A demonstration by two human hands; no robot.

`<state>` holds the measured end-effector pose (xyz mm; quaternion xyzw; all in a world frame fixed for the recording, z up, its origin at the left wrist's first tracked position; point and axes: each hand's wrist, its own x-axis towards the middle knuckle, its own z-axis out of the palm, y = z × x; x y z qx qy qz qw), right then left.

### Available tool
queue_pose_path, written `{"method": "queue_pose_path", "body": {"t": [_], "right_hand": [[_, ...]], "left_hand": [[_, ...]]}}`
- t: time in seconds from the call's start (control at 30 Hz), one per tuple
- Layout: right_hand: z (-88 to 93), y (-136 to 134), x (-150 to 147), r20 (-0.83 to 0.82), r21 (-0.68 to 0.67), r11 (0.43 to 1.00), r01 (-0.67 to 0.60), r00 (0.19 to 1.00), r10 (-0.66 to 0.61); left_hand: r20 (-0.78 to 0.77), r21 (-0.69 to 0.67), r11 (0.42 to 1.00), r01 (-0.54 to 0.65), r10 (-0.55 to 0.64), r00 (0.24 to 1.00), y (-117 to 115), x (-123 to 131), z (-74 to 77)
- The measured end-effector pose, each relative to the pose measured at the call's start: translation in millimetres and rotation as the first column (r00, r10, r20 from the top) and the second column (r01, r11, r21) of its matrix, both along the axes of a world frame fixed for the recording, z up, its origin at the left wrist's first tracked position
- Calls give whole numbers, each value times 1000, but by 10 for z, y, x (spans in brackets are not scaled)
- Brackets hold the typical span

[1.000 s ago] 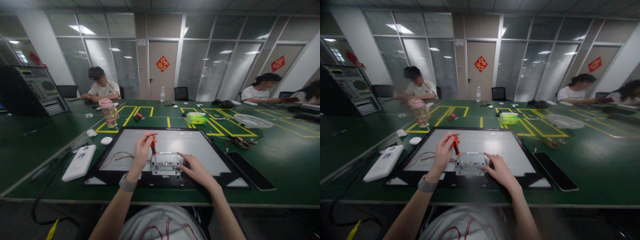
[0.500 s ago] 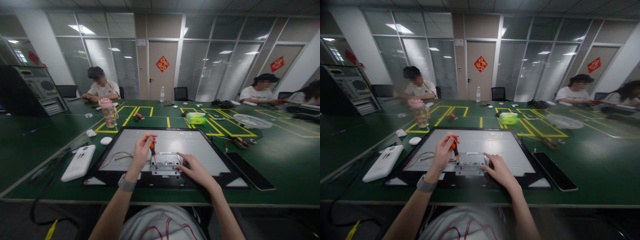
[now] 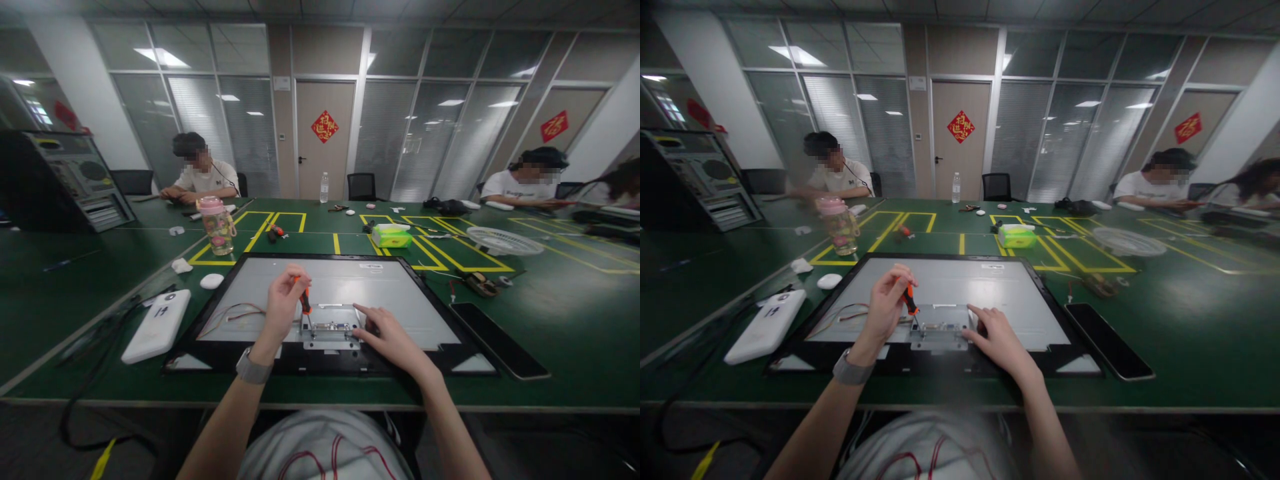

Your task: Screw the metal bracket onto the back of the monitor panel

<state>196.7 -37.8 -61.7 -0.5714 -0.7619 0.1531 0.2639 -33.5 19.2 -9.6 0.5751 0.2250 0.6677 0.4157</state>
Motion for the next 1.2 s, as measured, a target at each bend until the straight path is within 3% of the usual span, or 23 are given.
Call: {"method": "queue_pose_path", "body": {"t": [0.17,0.3,0.57,0.7,0.8,0.97,1.07,1.2], "right_hand": [[5,-4,-2,1,-1,1000,-6,1000,6],[5,-5,-2,-1,-1,1000,-8,1000,8],[32,-21,-14,4,-12,1000,-1,1000,1],[15,-12,-10,7,-5,1000,-3,1000,3],[-8,-1,-1,1,-2,1000,-4,1000,4],[-25,9,10,-12,8,1000,-15,1000,15],[-15,8,7,-13,7,1000,-14,1000,14],[-7,2,-1,-13,-2,1000,-14,1000,14]], "left_hand": [[102,-113,989,99,-88,991,-24,11,27],[153,-123,984,132,-112,982,-46,24,69],[47,-120,984,128,-124,991,-28,13,-2],[-42,-31,998,52,-53,998,4,-6,-41],[-25,-14,999,41,-42,999,-3,-7,-17],[81,-117,982,148,-139,987,-37,4,24],[22,-117,990,81,-79,997,-20,-4,-3],[-58,50,996,-67,70,996,14,-19,-30]]}}
